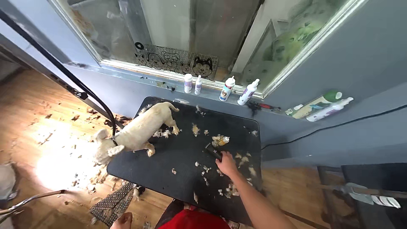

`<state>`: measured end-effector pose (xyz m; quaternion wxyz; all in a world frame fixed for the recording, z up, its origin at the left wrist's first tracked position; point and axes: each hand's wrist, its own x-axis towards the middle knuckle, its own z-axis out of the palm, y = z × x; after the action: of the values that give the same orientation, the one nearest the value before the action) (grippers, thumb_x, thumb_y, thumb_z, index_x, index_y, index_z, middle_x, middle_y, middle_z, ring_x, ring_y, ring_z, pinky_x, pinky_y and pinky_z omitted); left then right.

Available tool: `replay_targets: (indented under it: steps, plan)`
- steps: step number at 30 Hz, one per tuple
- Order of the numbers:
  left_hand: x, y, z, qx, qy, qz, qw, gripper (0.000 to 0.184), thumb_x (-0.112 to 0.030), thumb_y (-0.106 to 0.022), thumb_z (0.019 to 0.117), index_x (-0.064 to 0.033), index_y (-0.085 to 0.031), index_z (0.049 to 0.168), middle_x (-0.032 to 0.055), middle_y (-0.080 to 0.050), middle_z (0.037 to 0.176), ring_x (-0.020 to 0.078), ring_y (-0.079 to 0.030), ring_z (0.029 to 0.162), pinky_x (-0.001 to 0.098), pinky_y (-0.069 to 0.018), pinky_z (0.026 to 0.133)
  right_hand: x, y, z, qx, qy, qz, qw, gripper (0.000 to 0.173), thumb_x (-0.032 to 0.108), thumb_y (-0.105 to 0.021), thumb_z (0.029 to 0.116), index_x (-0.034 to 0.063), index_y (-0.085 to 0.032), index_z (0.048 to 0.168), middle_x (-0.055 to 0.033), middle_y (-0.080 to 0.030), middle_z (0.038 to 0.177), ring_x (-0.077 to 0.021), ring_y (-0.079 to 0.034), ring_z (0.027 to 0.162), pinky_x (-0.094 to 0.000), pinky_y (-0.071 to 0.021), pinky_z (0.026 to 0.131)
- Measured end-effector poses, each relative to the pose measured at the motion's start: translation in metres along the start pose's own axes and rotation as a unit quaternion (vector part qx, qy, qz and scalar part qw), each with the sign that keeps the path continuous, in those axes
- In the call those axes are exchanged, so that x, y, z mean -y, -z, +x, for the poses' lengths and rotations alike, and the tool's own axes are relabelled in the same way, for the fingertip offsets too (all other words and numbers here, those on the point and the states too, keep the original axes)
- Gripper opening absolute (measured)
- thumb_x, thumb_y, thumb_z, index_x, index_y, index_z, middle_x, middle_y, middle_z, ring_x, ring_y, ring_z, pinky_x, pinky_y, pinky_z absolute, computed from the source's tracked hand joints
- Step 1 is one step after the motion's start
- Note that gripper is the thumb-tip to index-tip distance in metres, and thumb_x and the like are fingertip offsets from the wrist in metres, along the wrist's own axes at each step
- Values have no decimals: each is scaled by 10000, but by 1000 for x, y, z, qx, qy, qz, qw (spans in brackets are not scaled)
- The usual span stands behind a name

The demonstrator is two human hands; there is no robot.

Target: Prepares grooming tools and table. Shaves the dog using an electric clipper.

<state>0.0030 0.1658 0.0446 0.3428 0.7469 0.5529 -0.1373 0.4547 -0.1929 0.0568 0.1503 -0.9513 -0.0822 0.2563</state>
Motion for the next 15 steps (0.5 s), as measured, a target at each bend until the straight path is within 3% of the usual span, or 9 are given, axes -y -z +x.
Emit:
replay_targets:
  steps: [2, 4, 6, 7, 9, 10, 13, 15]
  plan:
    - [-8, 0, 1, -14, -15, -12, 1000, 315, -329, -591, 990, -90, -762, 1103, 118, -765, 958, 277, -742, 896, 565, -579, 878, -5, 1, -6, 22, -2, 31, 999, 618, 530, -587, 946, 79, -604, 1368, -157, -625, 1352, -323, -592, 1279, -543, -477, 1080]
    - [-25, 2, -5, -27, -33, -34, 998, 299, -320, -601, 992, -94, -764, 1101, 115, -762, 942, 276, -739, 878, 571, -579, 866, -11, -1, -16, 28, -2, 145, 989, 471, 479, -548, 984, 79, -699, 1181, -135, -719, 1074, -283, -695, 1023, -532, -555, 917]
    - [-44, 2, -15, -38, -57, -62, 996, 276, -307, -617, 994, -100, -763, 1106, 99, -762, 929, 258, -739, 850, 556, -589, 844, -18, -10, -26, 81, 20, 350, 933, 357, 318, -446, 1026, 35, -662, 1007, -112, -680, 808, -236, -675, 688, -441, -584, 631]
    - [-55, 2, -22, -39, -71, -75, 994, 267, -298, -618, 996, -106, -762, 1113, 84, -763, 925, 237, -741, 834, 536, -600, 830, -16, -11, -34, 142, 25, 447, 883, 377, 298, -375, 1036, 15, -624, 1034, -128, -678, 786, -246, -668, 636, -428, -585, 579]
    - [-84, 1, -42, -20, -108, -97, 989, 265, -283, -613, 1004, -106, -753, 1142, 61, -765, 948, 198, -743, 835, 483, -621, 826, -9, -12, -53, 254, 44, 537, 803, 442, 366, -332, 1010, 21, -594, 1098, -141, -676, 813, -247, -665, 634, -408, -584, 566]
    - [-101, 1, -53, 0, -132, -108, 985, 261, -271, -614, 1007, -102, -745, 1156, 57, -762, 970, 182, -741, 850, 456, -624, 837, -5, -14, -63, 296, 65, 545, 782, 480, 411, -359, 992, 21, -612, 1111, -139, -680, 823, -242, -667, 644, -406, -588, 578]
    - [-156, 3, -90, 54, -231, -132, 963, 315, -278, -676, 977, -125, -703, 1252, 20, -746, 1089, 124, -719, 968, 376, -611, 896, 15, -24, -92, 371, 161, 478, 779, 504, 486, -466, 984, 42, -646, 1140, -119, -683, 828, -223, -660, 652, -409, -591, 604]
    - [-181, 5, -106, 101, -291, -161, 938, 532, -333, -751, 929, -142, -608, 1404, 30, -682, 1266, 145, -675, 1101, 375, -594, 929, 37, -29, -114, 394, 243, 386, 798, 491, 509, -536, 1008, 88, -654, 1233, -117, -699, 856, -233, -673, 677, -440, -602, 636]
